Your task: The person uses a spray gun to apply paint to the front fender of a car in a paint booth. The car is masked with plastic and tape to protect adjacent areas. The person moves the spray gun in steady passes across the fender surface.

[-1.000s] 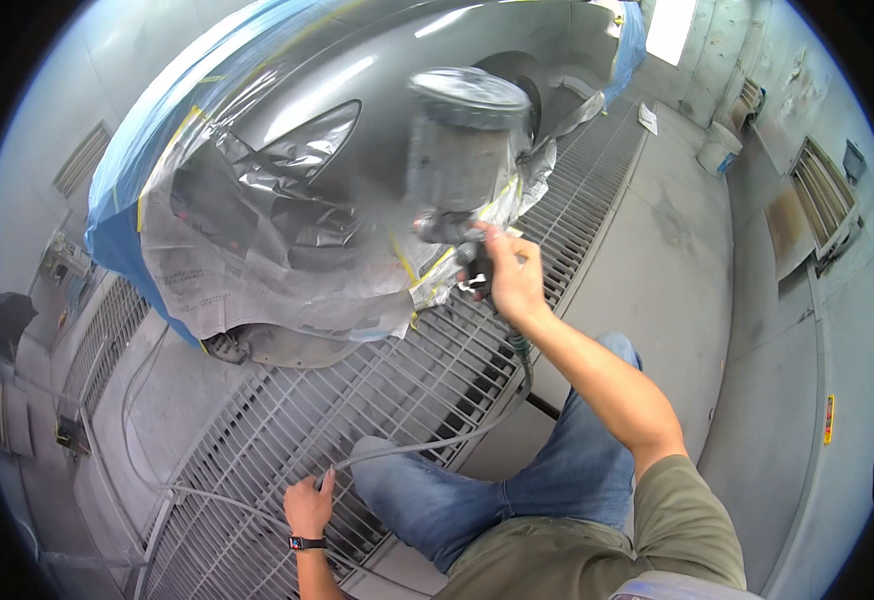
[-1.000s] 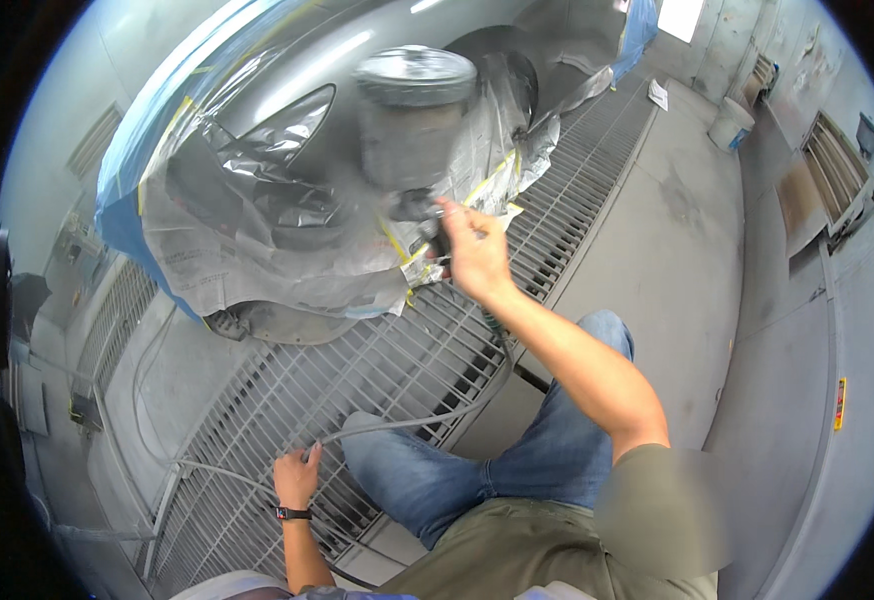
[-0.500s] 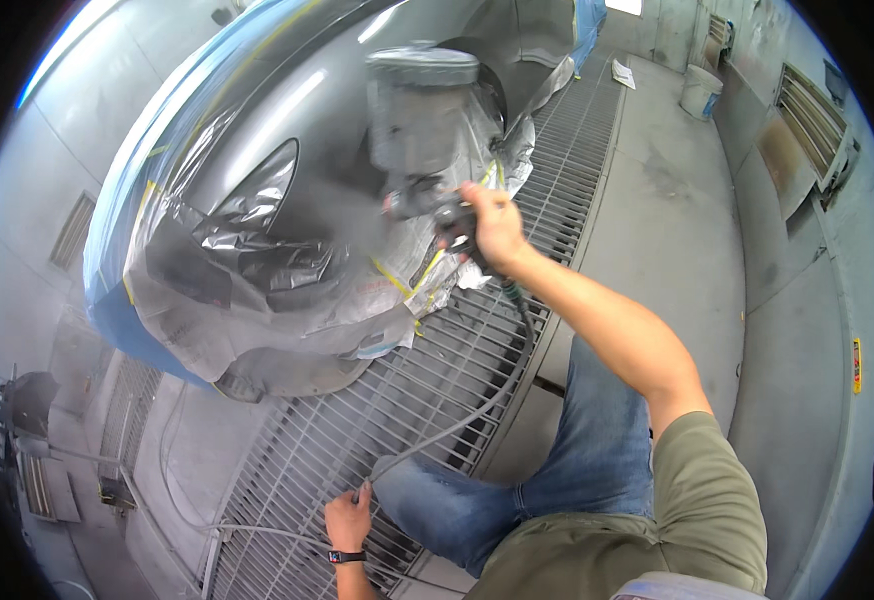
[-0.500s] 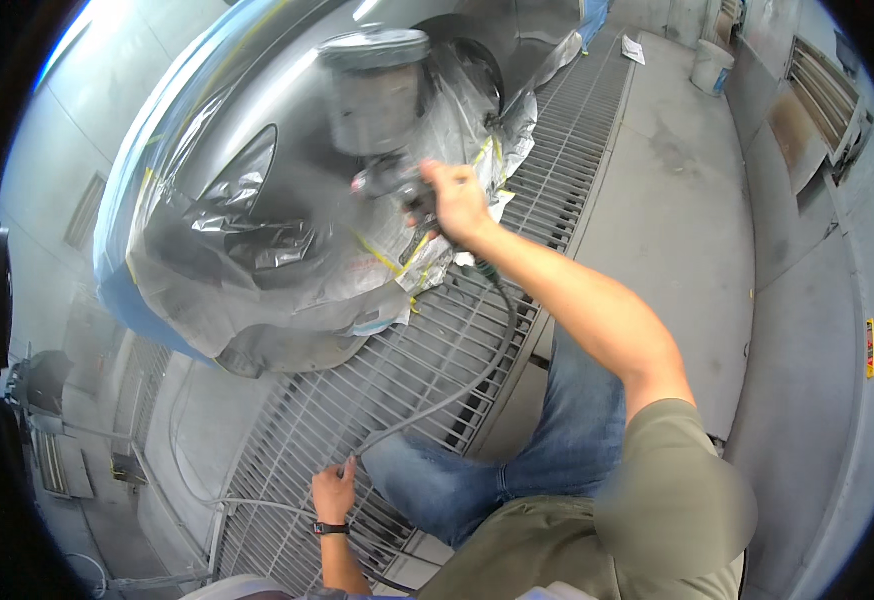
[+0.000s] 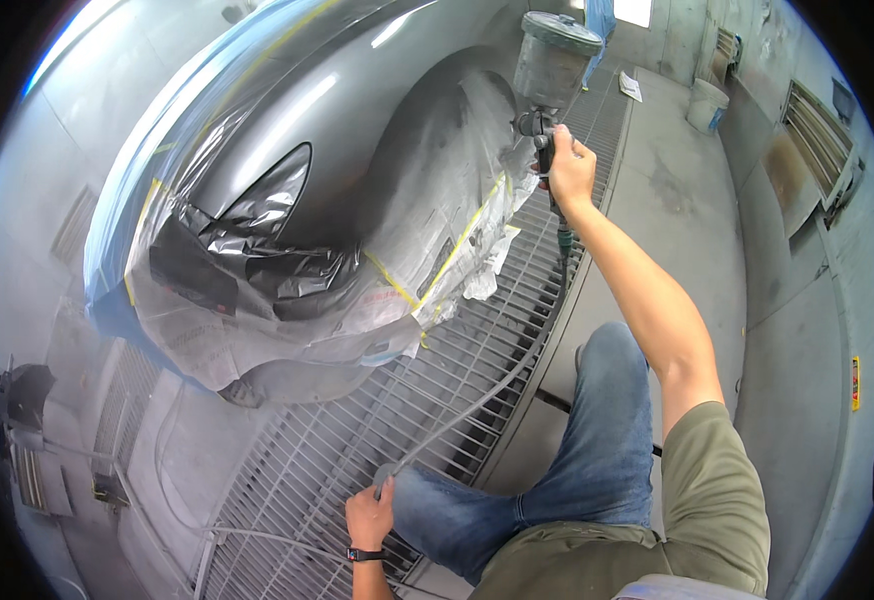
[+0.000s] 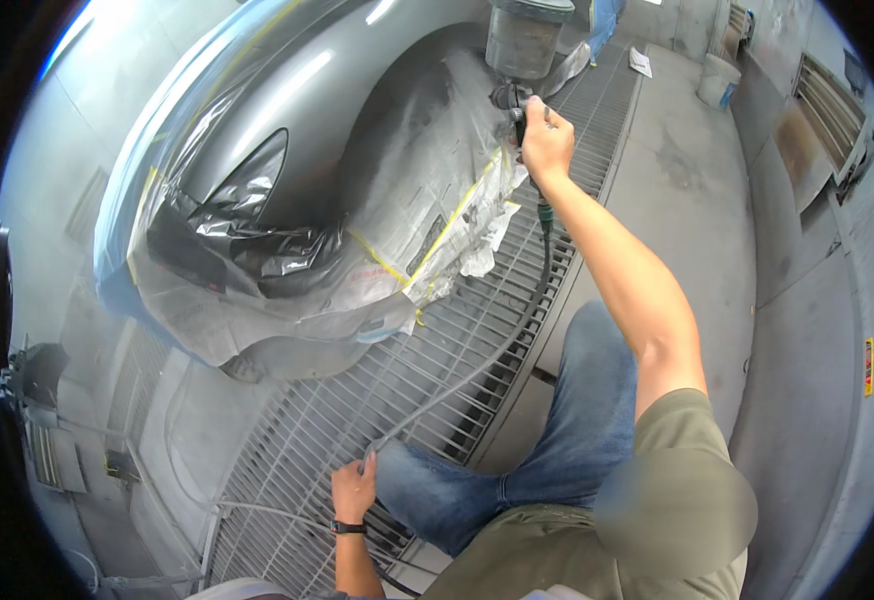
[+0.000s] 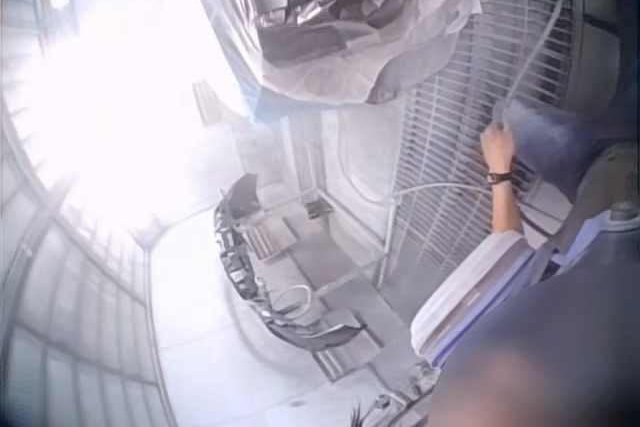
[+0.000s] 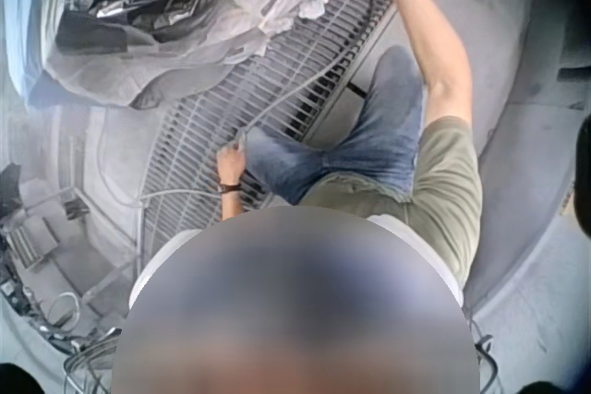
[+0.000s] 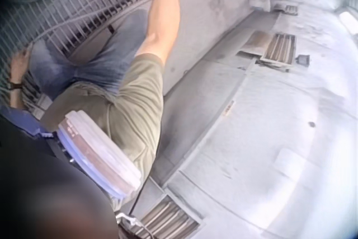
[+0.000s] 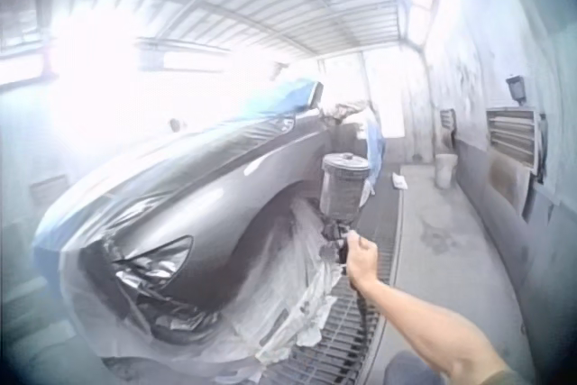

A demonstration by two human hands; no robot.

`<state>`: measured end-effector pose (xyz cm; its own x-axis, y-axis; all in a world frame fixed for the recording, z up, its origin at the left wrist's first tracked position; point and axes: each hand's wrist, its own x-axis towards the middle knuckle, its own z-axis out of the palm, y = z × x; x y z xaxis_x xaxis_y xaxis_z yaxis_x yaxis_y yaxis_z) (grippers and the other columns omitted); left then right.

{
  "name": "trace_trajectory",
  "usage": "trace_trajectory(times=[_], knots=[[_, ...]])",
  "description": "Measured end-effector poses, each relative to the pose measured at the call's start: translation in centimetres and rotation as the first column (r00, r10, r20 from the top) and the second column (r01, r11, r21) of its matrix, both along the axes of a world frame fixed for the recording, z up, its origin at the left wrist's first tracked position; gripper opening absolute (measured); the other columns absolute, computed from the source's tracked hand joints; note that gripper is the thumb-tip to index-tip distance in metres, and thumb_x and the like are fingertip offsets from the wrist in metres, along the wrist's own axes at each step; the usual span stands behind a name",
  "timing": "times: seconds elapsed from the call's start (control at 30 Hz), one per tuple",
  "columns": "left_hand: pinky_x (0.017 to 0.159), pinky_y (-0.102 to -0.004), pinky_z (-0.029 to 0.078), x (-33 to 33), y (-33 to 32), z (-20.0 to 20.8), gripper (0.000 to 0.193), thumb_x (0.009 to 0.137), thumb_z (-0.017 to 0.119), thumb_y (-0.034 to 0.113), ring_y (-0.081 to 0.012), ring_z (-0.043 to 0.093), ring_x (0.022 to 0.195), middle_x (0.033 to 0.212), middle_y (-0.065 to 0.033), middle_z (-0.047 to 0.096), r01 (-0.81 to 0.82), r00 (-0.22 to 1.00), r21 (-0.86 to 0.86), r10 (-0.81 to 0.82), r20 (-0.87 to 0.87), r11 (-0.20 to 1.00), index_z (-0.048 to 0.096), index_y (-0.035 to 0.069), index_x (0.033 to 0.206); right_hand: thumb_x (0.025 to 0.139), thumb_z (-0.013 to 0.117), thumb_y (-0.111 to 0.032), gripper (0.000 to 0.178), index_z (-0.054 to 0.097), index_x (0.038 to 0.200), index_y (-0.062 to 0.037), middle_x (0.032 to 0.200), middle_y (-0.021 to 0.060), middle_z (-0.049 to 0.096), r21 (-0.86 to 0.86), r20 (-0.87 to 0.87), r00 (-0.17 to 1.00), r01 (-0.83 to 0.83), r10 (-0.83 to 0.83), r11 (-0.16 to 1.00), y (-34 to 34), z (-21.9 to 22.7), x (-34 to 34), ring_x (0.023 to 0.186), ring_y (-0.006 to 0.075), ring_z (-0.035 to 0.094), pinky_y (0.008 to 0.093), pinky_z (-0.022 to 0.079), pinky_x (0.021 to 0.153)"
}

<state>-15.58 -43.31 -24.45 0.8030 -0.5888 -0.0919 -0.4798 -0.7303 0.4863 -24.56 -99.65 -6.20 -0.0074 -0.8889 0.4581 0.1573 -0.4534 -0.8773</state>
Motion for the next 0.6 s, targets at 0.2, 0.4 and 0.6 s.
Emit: trace_trajectory(times=[0.2, 0.4, 0.6], knots=[[0.066, -0.0549, 0.047, 0.5, 3.1, -0.1, 0.059, 0.093, 0.062, 0.051, -0.0509, 0.060, 0.074, 0.071, -0.0298, 0.061, -0.049, 0.999, 0.077, 0.051, -0.015, 0.996, 0.065, -0.004, 0.072, 0.099, 0.063, -0.041, 0.041, 0.073, 0.085, -0.0035, 0.067, 0.0021, 0.065, 0.160, -0.012, 0.931, -0.360, 0.366, 0.919, 10.3, 2.3, 0.4, 0.056, 0.0080, 0.060, 0.0255, 0.043, 0.047], [0.070, -0.0550, 0.049, 0.5, 5.4, -0.4, 0.056, 0.091, 0.063, 0.053, -0.0505, 0.062, 0.078, 0.075, -0.0297, 0.064, -0.081, 0.997, 0.133, 0.080, 0.015, 0.988, 0.069, -0.001, 0.076, 0.100, 0.063, -0.038, 0.044, 0.066, 0.127, -0.0026, 0.083, 0.0014, 0.069, 0.149, -0.112, 0.723, -0.666, 0.682, 0.730, 23.9, 5.8, 2.1, 0.066, 0.0074, 0.066, 0.0236, 0.048, 0.047], [0.072, -0.0557, 0.050, -0.5, 5.9, -0.8, 0.056, 0.092, 0.062, 0.052, -0.0504, 0.064, 0.080, 0.077, -0.0303, 0.065, -0.108, 0.994, 0.136, 0.106, 0.019, 0.985, 0.071, -0.001, 0.078, 0.099, 0.065, -0.034, 0.042, 0.068, 0.126, -0.0019, 0.081, 0.0009, 0.070, 0.141, -0.108, 0.433, -0.885, 0.895, 0.445, 27.9, 8.7, 6.2, 0.065, 0.0047, 0.061, 0.0227, 0.047, 0.052]])
